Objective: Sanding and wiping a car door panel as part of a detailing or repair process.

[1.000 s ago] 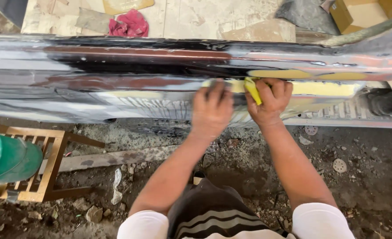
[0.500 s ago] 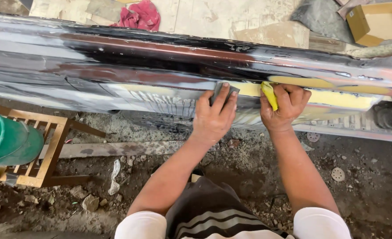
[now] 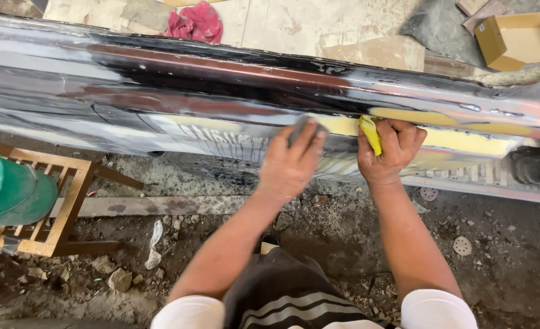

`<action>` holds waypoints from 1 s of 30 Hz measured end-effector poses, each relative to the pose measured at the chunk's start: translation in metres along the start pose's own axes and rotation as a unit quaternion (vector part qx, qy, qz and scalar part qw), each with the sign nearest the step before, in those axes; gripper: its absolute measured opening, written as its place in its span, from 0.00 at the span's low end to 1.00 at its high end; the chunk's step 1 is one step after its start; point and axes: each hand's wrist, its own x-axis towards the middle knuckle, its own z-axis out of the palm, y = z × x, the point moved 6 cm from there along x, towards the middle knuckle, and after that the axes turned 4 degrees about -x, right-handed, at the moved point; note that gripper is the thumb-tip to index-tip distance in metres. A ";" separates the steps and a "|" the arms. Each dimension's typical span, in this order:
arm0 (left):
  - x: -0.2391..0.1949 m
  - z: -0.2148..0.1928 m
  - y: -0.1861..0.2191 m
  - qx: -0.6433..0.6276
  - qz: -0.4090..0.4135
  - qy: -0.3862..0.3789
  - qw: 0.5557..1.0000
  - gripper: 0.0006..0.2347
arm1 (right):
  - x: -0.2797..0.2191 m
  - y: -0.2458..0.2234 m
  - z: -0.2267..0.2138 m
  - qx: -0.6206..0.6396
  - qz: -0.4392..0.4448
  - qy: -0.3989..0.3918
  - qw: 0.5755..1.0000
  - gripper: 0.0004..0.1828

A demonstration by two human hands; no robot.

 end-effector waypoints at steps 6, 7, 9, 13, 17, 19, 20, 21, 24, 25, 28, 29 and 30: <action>-0.048 -0.037 -0.102 0.110 -0.141 0.077 0.981 0.12 | 0.003 -0.001 0.000 0.001 0.011 -0.002 1.000 0.15; -0.033 -0.026 -0.081 0.110 -0.140 0.078 0.981 0.12 | 0.002 -0.002 -0.001 0.000 0.011 -0.001 1.000 0.15; -0.007 0.029 -0.047 0.100 -0.139 -0.228 0.958 0.09 | 0.001 -0.003 0.001 0.000 0.020 0.000 1.000 0.15; 0.003 0.008 0.001 -0.070 -0.054 0.049 0.995 0.12 | 0.002 -0.006 0.001 0.000 0.029 -0.003 1.000 0.14; 0.007 -0.020 -0.083 -0.041 -0.337 -0.203 0.918 0.11 | 0.004 -0.006 0.004 0.003 0.027 -0.005 1.000 0.14; -0.023 -0.021 -0.107 -0.153 -0.617 -0.327 0.699 0.13 | 0.003 -0.006 0.001 -0.002 0.032 -0.006 0.999 0.14; -0.016 -0.026 -0.113 -0.090 -0.539 -0.201 0.813 0.11 | 0.002 -0.007 0.002 0.002 0.033 -0.005 0.999 0.14; -0.011 -0.036 -0.111 -0.022 -0.438 -0.068 0.896 0.09 | 0.001 -0.010 0.002 0.005 0.035 -0.004 0.999 0.14; -0.009 0.030 -0.009 0.023 -0.054 0.016 0.998 0.12 | 0.003 -0.006 0.004 -0.001 0.032 0.007 0.999 0.14; -0.011 0.026 -0.004 0.025 -0.056 0.015 0.998 0.12 | 0.000 -0.007 0.002 0.002 0.032 0.005 0.999 0.14; -0.002 0.003 -0.018 -0.082 -0.059 0.044 0.994 0.14 | 0.001 -0.005 0.003 -0.003 0.023 -0.003 1.000 0.14; -0.006 0.007 -0.053 -0.109 -0.208 -0.114 0.965 0.15 | 0.000 -0.006 0.002 0.002 0.020 -0.008 1.000 0.14; -0.016 0.010 -0.085 -0.131 -0.341 -0.267 0.892 0.16 | -0.001 -0.006 0.002 0.003 0.019 -0.008 1.000 0.14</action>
